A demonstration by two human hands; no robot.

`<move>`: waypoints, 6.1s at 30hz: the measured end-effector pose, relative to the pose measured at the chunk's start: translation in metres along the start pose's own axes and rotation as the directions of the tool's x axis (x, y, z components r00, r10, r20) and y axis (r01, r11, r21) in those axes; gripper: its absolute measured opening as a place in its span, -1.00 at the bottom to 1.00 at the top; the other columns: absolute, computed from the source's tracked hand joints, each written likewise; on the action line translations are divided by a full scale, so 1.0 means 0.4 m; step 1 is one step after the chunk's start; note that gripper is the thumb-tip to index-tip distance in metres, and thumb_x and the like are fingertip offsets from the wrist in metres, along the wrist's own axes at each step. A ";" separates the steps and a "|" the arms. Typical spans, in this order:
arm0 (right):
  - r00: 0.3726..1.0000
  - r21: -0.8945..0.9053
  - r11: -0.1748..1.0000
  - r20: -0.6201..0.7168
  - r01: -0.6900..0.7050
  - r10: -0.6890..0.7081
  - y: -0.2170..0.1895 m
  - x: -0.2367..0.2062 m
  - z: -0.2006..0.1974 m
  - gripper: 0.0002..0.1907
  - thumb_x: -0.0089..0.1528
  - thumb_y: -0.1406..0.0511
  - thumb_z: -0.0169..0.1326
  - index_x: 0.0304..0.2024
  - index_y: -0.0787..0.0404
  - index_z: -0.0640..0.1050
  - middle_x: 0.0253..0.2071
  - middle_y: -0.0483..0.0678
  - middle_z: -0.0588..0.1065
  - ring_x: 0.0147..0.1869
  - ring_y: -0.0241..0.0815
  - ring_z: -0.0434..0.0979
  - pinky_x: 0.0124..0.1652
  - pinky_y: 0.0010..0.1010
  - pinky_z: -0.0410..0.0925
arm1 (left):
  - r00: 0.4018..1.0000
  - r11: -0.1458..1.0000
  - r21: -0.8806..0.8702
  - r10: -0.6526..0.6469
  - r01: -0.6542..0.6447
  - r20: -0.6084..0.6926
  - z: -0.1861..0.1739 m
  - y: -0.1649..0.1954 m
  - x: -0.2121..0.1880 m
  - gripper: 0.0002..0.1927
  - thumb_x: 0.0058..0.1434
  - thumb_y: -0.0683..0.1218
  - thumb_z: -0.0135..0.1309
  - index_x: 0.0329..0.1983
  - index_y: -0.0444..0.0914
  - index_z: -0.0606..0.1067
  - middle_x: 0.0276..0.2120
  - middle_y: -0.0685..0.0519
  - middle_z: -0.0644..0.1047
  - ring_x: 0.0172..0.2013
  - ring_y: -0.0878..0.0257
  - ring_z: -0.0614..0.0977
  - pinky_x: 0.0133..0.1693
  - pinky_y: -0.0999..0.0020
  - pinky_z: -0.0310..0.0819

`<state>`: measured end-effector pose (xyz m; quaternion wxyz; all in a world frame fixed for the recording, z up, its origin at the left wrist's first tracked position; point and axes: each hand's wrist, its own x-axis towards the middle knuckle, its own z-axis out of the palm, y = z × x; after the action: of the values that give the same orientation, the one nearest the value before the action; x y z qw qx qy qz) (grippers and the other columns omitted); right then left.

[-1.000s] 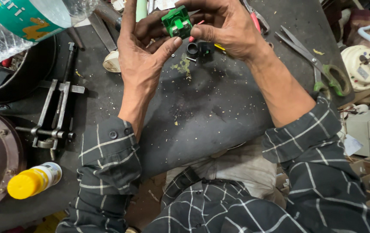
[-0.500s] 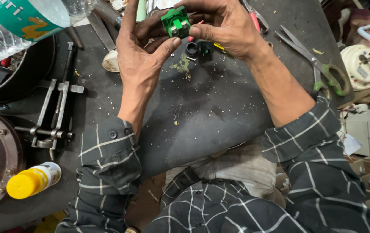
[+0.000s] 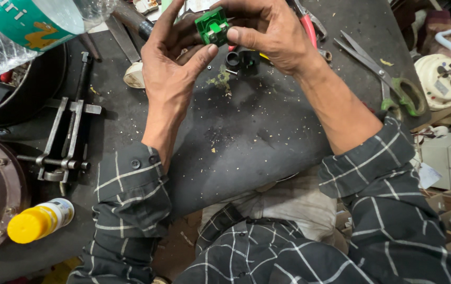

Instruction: The person assembles a small green electrical component by hand, inserting a black ring and using a yellow screwdriver to tighten screws. They repeatedly align and secure the parts on a cluttered workbench.

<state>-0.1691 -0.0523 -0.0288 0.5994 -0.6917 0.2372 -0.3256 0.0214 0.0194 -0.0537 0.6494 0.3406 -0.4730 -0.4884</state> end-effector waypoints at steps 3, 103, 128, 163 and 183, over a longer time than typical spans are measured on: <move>1.000 0.000 1.000 0.003 0.003 -0.003 -0.003 0.001 0.002 -0.52 0.42 0.26 0.27 0.32 0.35 0.50 0.09 -0.03 0.58 0.11 -0.30 0.61 0.11 -0.46 0.53 | 1.000 0.999 -0.048 -0.006 0.006 0.000 -0.001 0.001 0.000 -0.15 0.32 -0.35 0.37 0.57 -0.28 0.17 0.25 -0.20 0.52 0.19 0.12 0.64 0.30 0.25 0.62; 0.999 -0.056 0.998 0.029 0.038 -0.036 -0.001 0.014 0.030 -0.66 0.51 0.26 0.20 0.26 0.26 0.47 -0.01 -0.12 0.58 0.01 -0.38 0.59 0.00 -0.58 0.47 | 0.989 0.949 -0.296 -0.132 0.106 -0.067 0.014 0.021 -0.001 -0.20 0.45 -0.29 0.21 0.63 -0.19 0.07 0.18 -0.18 0.56 0.01 0.22 0.65 -0.01 0.39 0.63; 0.996 -0.096 0.995 -0.092 -0.001 -0.008 0.004 0.023 0.037 -0.66 0.51 0.15 0.12 0.06 0.33 0.62 -0.17 -0.13 0.60 -0.16 -0.36 0.60 -0.13 -0.54 0.51 | 0.981 0.919 0.348 0.196 -0.185 0.003 0.024 0.027 -0.015 -0.35 0.41 -0.31 0.23 0.48 -0.20 0.24 0.02 0.00 0.59 -0.03 0.25 0.71 0.07 0.38 0.69; 0.970 -0.432 0.875 -0.001 0.219 -0.244 -0.010 0.017 0.047 -0.70 0.39 0.44 0.06 0.18 0.32 0.53 0.01 -0.07 0.57 0.02 -0.38 0.56 0.02 -0.51 0.49 | 0.954 0.848 0.455 0.298 -0.271 0.013 0.031 0.048 -0.009 -0.27 0.40 -0.33 0.20 0.51 -0.17 0.11 -0.06 -0.02 0.63 -0.05 0.22 0.74 0.08 0.35 0.64; 0.995 -0.175 0.982 -0.059 0.075 -0.086 -0.005 0.025 0.040 -0.63 0.37 0.51 0.23 0.21 0.27 0.49 0.18 -0.10 0.51 0.18 -0.26 0.60 0.13 -0.42 0.57 | 0.941 0.645 0.699 0.316 -0.308 0.123 -0.008 0.061 0.006 -0.39 0.33 -0.33 0.16 0.40 -0.23 0.25 -0.04 -0.10 0.63 -0.11 0.09 0.73 -0.10 0.29 0.63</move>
<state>-0.1509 -0.0484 -0.0265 0.5152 -0.7390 0.2562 -0.3505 0.0321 0.0242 -0.0322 0.5443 0.4796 -0.6722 -0.1477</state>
